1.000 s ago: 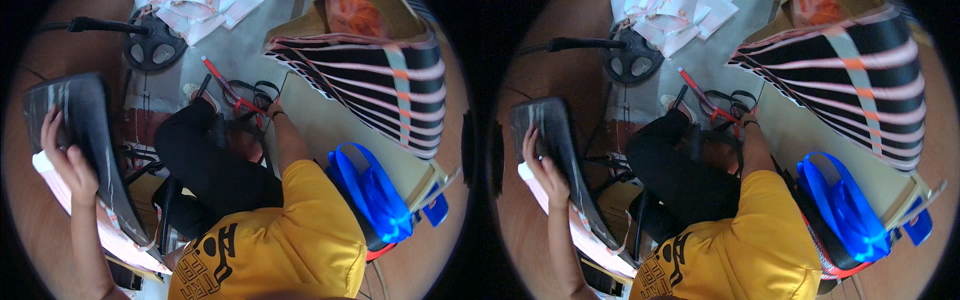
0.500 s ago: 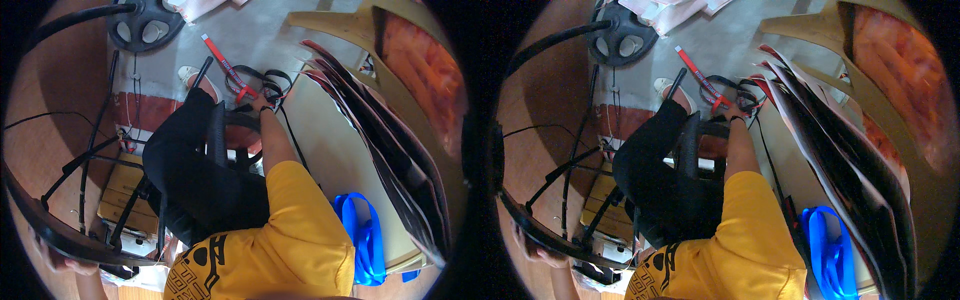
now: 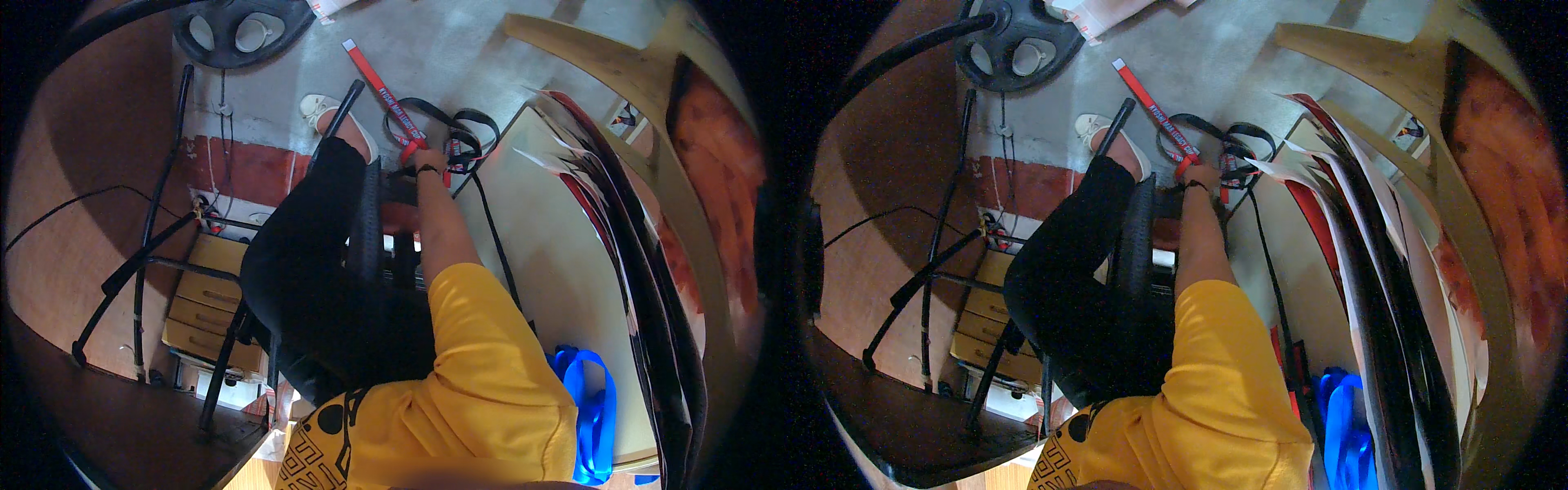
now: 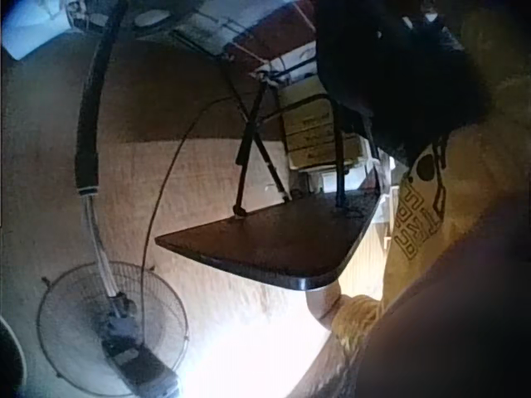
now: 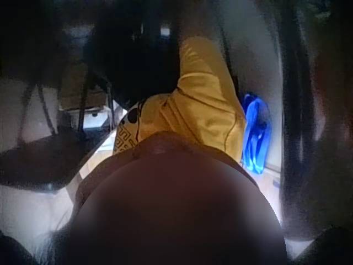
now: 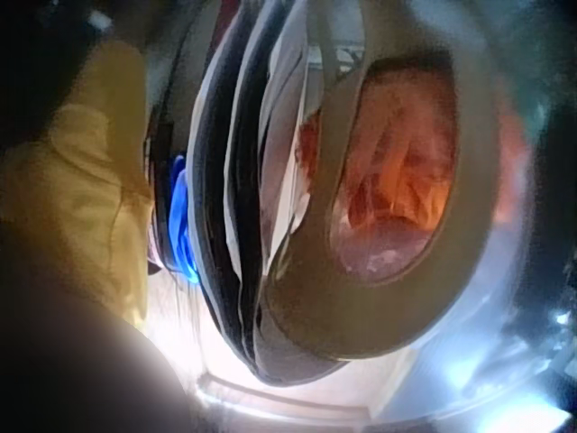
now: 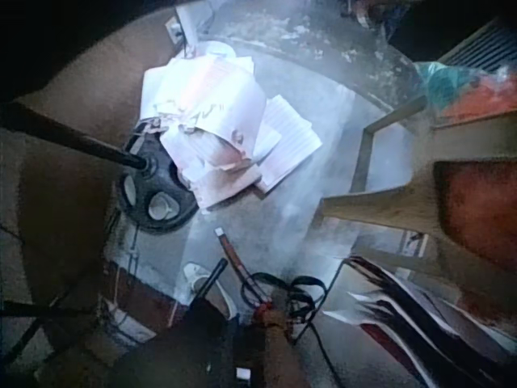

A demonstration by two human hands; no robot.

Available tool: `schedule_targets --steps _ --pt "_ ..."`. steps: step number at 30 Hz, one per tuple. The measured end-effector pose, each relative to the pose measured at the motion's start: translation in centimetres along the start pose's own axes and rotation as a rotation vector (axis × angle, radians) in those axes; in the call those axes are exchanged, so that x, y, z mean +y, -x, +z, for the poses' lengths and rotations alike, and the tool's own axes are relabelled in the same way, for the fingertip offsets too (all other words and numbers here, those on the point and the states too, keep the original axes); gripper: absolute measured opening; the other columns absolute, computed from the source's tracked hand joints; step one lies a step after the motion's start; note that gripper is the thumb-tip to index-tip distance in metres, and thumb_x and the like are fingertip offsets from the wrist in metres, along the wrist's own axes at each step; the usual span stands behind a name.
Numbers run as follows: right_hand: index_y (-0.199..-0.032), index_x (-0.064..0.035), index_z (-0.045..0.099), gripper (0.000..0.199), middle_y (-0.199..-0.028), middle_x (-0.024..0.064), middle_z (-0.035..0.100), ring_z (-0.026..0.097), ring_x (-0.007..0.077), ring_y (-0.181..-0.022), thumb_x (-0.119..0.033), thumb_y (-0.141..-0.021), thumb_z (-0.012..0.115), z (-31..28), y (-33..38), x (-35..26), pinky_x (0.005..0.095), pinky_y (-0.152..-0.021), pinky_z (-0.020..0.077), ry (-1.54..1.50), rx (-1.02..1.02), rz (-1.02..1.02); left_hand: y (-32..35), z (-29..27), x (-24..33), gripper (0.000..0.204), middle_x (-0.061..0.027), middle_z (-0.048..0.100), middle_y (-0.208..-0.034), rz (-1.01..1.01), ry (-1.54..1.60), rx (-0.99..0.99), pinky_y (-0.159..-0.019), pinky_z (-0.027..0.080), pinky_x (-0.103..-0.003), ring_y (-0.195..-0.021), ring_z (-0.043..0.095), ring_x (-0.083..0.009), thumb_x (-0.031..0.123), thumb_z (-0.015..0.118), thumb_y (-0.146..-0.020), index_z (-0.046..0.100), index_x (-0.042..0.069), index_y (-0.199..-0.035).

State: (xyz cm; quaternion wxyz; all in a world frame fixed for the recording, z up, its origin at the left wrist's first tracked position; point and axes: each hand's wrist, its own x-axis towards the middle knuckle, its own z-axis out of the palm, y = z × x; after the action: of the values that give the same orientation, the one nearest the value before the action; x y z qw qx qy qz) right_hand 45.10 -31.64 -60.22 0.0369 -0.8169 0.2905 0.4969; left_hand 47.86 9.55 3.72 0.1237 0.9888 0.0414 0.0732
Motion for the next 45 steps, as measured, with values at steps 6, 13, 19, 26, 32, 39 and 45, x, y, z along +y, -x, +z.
schedule_targets --steps 6,13,19,26,32,39,45 --pt "-0.104 -0.0065 0.072 0.034 -0.132 0.0204 0.05 0.048 0.0395 -0.123 -0.033 -0.09 0.057 -1.0 5.0 -2.7 0.0503 -0.099 0.0466 -0.138 0.169 0.066 -0.4 -0.1 0.2 0.053 -0.0327 0.038 -0.139 -0.008 -0.005 -0.027 -0.102 0.045 -0.064 -0.128 0.043 -0.0499 0.037 0.041 -0.097 0.036 0.002 -0.136" --pt "-0.1 -0.0089 0.074 0.028 -0.127 0.0179 0.053 0.051 0.0362 -0.12 -0.029 -0.087 0.059 -0.2 5.9 -2.9 0.0481 -0.097 0.0477 -0.229 0.267 0.299 -0.8 -0.1 0.2 0.052 -0.0321 0.039 -0.139 -0.015 -0.005 -0.045 -0.103 0.044 -0.063 -0.127 0.044 -0.0491 0.037 0.041 -0.097 0.036 0.002 -0.136" --pt "-0.111 -0.01 0.071 0.04 -0.108 0.0091 0.071 0.064 0.0317 -0.101 -0.032 -0.078 0.071 5.6 2.2 -1.7 0.0389 -0.101 0.0455 -0.316 -0.008 -0.149 -0.9 0.0 0.1 0.052 -0.0315 0.039 -0.139 -0.016 -0.001 -0.049 -0.103 0.044 -0.063 -0.127 0.045 -0.0485 0.037 0.041 -0.097 0.037 0.003 -0.136" --pt "-0.124 -0.0127 0.066 0.047 -0.121 0.0094 0.066 0.053 0.0328 -0.122 -0.027 -0.08 0.07 4.8 4.3 -3.2 0.0439 -0.107 0.041 -0.2 0.001 -0.364 -1.0 -0.1 0.2 0.051 -0.0309 0.04 -0.139 -0.011 -0.003 -0.056 -0.104 0.043 -0.063 -0.127 0.045 -0.0477 0.037 0.041 -0.098 0.037 0.003 -0.136" --pt "-0.129 -0.0079 0.061 0.045 -0.143 0.0142 0.047 0.052 0.0382 -0.123 -0.027 -0.088 0.061 4.6 3.8 -4.2 0.0465 -0.107 0.0418 -0.124 -0.121 -0.416 -1.1 0.0 0.4 0.05 -0.0304 0.04 -0.139 -0.005 -0.006 -0.055 -0.105 0.042 -0.062 -0.127 0.046 -0.047 0.037 0.041 -0.098 0.037 0.004 -0.136" --pt "-0.103 -0.0088 0.073 0.027 -0.109 0.0197 0.068 0.065 0.0393 -0.099 -0.027 -0.087 0.061 2.4 5.6 -2.2 0.0476 -0.089 0.0515 -0.144 -0.051 -0.359 -1.2 0.3 1.1 0.05 -0.0297 0.041 -0.139 0.012 0.009 -0.045 -0.106 0.042 -0.062 -0.127 0.046 -0.0462 0.037 0.041 -0.098 0.037 0.004 -0.136" --pt "-0.085 -0.0121 0.078 0.016 -0.085 0.0148 0.072 0.07 0.0321 -0.081 -0.023 -0.076 0.072 -4.1 10.1 0.5 0.0436 -0.077 0.0546 -0.29 0.072 -0.567 -2.7 2.7 2.1 0.041 -0.0277 0.041 -0.142 0.021 0.122 -0.064 -0.113 0.031 -0.055 -0.133 0.042 -0.0419 0.03 0.042 -0.101 0.043 0.002 -0.13"
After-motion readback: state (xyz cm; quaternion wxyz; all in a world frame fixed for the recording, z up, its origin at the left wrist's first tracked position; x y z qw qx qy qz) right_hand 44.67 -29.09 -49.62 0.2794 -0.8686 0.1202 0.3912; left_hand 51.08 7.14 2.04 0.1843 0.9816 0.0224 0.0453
